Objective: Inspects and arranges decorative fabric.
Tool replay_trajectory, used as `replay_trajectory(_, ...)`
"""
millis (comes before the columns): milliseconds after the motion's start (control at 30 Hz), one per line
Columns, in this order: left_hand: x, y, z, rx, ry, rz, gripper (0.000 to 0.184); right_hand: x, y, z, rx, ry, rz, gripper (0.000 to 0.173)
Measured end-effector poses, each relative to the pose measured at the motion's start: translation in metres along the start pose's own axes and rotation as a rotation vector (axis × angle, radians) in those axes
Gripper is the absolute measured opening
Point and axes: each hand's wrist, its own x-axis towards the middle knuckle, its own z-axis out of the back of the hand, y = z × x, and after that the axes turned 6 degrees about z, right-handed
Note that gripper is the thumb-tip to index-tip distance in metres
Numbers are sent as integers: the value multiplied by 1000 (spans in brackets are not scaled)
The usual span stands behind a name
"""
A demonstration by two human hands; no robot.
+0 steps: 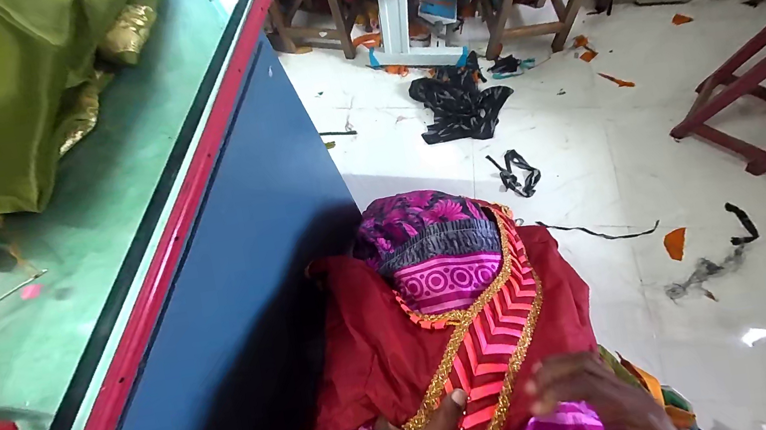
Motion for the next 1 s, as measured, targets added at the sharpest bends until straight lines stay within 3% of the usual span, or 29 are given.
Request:
replay_trajectory(167,-4,-2,0,27,-11,-64,33,17,-21,-43,-248,-31,149,33)
replay_trajectory(333,-3,3,4,22,39,-104,32,18,-28,-46,-243,-31,208,35)
replay_trajectory(467,-5,0,5,73,28,-67,35,23,-17,-37,-75,-55,228,34)
replay_trajectory(600,-2,1,6,39,25,-32,38,20,-27,-28,-63,22,131,53)
replay_trajectory(767,-1,3,5,18,30,-63,35,14,-36,-41,-169,-2,184,34)
replay_trajectory(1000,-2,8,8,57,51,-112,38,23,-28,-43,-134,35,232,36)
